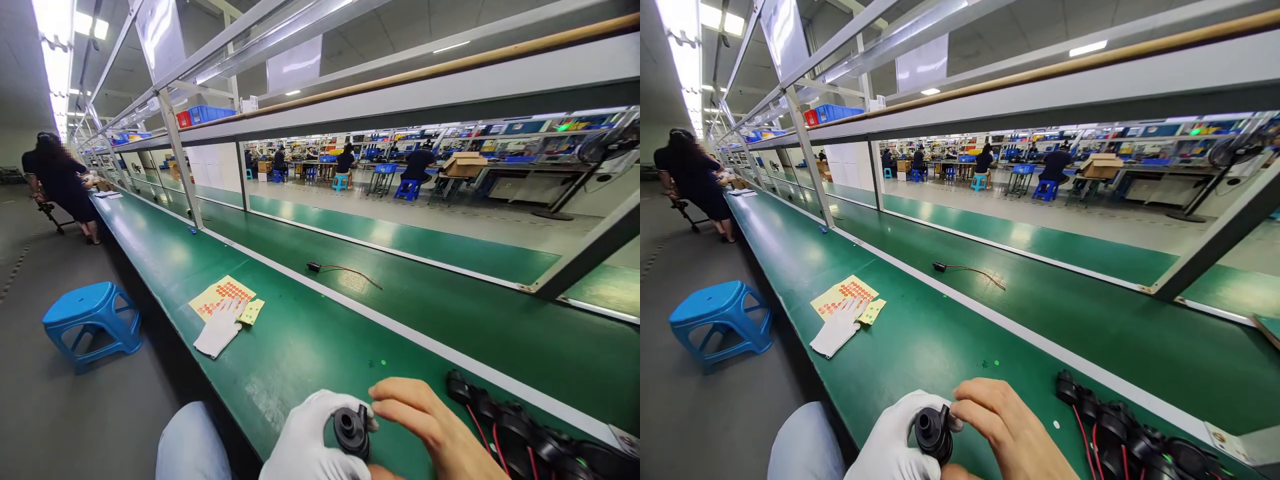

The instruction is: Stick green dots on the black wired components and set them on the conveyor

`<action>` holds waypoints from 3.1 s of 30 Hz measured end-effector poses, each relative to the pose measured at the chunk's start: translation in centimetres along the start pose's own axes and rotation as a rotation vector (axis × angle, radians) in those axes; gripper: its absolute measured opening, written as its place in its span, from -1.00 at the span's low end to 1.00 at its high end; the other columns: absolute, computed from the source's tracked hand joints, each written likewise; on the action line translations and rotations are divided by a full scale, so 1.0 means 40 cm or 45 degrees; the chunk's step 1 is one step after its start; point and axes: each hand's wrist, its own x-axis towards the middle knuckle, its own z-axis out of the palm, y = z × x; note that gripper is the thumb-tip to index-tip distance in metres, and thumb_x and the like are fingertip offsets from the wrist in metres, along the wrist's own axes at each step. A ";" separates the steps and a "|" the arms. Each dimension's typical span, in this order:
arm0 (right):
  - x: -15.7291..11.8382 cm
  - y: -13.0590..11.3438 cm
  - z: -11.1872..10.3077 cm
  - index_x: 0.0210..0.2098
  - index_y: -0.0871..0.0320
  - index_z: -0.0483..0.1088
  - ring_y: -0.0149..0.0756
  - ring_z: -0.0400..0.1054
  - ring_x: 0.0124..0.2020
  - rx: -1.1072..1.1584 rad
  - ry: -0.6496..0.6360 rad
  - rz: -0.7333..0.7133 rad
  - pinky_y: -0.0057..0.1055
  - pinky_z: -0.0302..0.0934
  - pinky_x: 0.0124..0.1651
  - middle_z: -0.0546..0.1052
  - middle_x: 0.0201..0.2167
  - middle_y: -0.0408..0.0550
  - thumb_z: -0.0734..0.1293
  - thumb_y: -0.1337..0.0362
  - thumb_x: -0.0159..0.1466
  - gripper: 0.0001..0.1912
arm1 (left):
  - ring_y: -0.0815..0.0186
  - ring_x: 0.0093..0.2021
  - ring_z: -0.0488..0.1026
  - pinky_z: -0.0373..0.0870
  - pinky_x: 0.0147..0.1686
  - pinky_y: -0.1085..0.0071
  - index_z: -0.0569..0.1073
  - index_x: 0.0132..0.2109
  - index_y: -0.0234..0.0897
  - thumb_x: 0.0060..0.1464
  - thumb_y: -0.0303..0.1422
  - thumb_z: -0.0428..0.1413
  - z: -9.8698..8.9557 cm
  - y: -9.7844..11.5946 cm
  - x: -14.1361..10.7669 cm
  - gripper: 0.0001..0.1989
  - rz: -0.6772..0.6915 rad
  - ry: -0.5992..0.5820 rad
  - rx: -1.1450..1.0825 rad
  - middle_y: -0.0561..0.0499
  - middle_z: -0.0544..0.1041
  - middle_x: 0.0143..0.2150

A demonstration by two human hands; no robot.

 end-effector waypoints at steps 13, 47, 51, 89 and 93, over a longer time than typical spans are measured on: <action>-0.269 0.268 -0.029 -0.45 0.11 0.45 -0.15 0.41 -0.37 -0.625 -0.361 0.801 -0.24 0.17 -0.29 0.54 -0.44 -0.06 0.28 0.38 0.28 -0.81 | 0.02 0.06 0.48 0.31 0.15 0.28 0.61 -0.07 -0.17 -0.41 0.33 0.30 0.007 -0.068 0.006 -0.16 -0.111 0.130 -0.210 -0.08 0.62 -0.09; -0.108 0.155 0.011 -0.42 0.16 0.27 -0.36 0.18 -0.42 1.026 0.177 1.543 -0.40 0.18 -0.32 0.33 -0.44 -0.09 0.30 -0.31 0.20 -0.40 | -0.03 0.08 0.48 0.31 0.20 0.17 0.59 -0.05 -0.24 -0.35 0.31 0.31 0.005 -0.092 0.013 -0.16 -0.179 0.177 -0.244 -0.17 0.61 -0.06; -0.057 0.120 0.020 -0.51 0.15 0.15 -0.43 0.03 -0.46 1.370 0.195 1.508 -0.46 0.09 -0.38 0.22 -0.49 -0.17 0.45 -0.28 0.08 -0.35 | 0.00 0.08 0.49 0.35 0.14 0.24 0.58 -0.03 -0.24 -0.34 0.29 0.32 0.003 -0.089 0.007 -0.16 -0.178 0.193 -0.278 -0.17 0.62 -0.05; 0.051 -0.044 0.006 -0.29 0.04 0.46 -0.45 0.41 -0.40 0.366 -0.023 0.599 -0.59 0.28 -0.32 0.50 -0.40 -0.20 0.31 0.27 0.41 -0.87 | 0.19 -0.04 0.56 0.40 0.06 0.33 0.61 -0.05 -0.23 -0.22 0.10 0.39 0.031 -0.040 -0.029 -0.35 0.130 0.182 -0.729 -0.10 0.64 -0.09; 0.057 -0.047 0.005 -0.31 0.05 0.47 -0.43 0.42 -0.44 0.340 -0.007 0.607 -0.59 0.30 -0.36 0.51 -0.43 -0.18 0.34 0.25 0.39 -0.87 | 0.17 -0.04 0.56 0.40 0.07 0.31 0.60 -0.04 -0.25 -0.23 0.14 0.38 0.031 -0.036 -0.031 -0.30 0.110 0.182 -0.679 -0.11 0.64 -0.08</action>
